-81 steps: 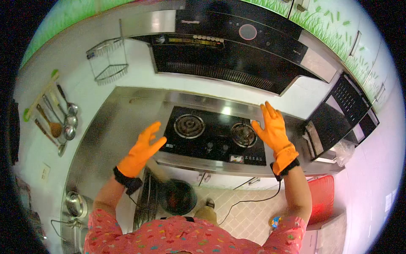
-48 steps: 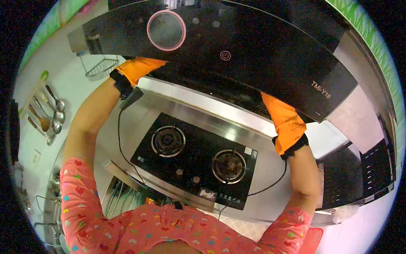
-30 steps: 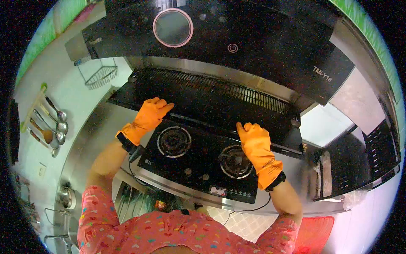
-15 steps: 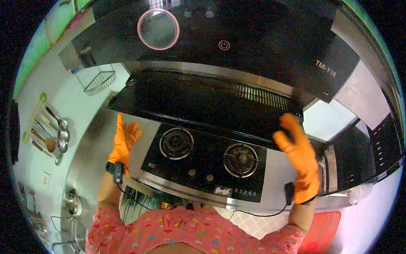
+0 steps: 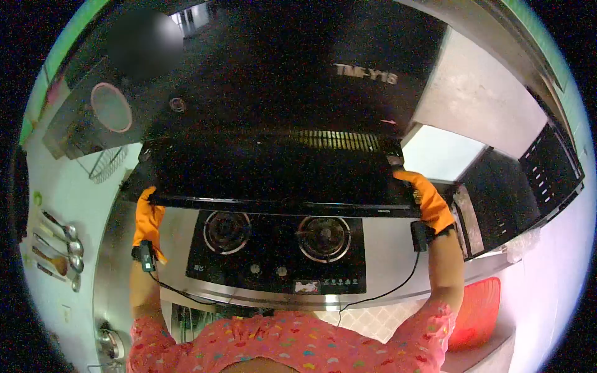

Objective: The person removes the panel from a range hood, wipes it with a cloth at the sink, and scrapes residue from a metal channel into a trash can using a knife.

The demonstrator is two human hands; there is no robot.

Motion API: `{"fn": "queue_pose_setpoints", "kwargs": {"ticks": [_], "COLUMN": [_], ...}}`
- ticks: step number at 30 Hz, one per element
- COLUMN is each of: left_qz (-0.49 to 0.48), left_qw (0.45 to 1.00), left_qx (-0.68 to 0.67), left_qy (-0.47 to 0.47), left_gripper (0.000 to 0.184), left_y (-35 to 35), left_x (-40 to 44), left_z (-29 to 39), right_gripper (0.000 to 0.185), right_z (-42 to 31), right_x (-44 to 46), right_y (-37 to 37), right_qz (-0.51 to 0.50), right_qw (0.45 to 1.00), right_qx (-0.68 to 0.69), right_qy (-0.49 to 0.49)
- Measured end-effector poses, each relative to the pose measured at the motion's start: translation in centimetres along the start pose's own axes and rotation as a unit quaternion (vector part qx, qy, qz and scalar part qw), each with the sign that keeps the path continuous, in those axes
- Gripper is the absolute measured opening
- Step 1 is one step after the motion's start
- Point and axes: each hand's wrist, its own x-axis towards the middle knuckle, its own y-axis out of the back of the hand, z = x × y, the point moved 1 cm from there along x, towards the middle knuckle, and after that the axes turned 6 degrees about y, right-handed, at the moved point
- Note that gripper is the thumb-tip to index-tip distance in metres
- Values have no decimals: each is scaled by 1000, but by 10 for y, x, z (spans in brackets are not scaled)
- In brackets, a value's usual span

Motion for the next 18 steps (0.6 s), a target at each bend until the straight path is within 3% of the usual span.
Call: {"fn": "queue_pose_setpoints", "kwargs": {"ticks": [1,3,4,6,10,11,14,16,17,18], "left_qz": [-34,-41,-47,-67,-27,-55,-81,-76,-77,-117], "left_qw": [999,998,998,995,999,998,996,992,992,981], "left_qx": [16,30,36,38,22,32,42,76,77,81], "left_qy": [29,31,28,58,-13,6,7,65,69,134], "left_gripper": [12,12,12,13,12,12,12,12,12,12], "left_y": [33,32,30,19,-19,-1,-6,-16,-11,2], "left_x": [39,36,33,22,-6,10,4,-5,4,20], "left_z": [8,14,16,20,16,25,32,37,41,56], "right_gripper": [38,25,25,24,24,24,24,23,22,22], "right_z": [-12,-30,-24,-9,-10,-8,6,5,-1,2], "right_x": [-2,-7,-5,5,5,8,26,28,25,28], "right_y": [-7,-27,-20,-3,3,9,26,25,28,33], "right_qz": [4,32,37,8,34,39,32,20,22,23], "right_qw": [997,979,979,997,999,999,999,999,996,996], "right_qx": [39,114,115,52,-4,-1,-16,-3,7,8], "right_qy": [-71,-165,-162,-51,-10,-4,-40,-29,-82,-85]}}
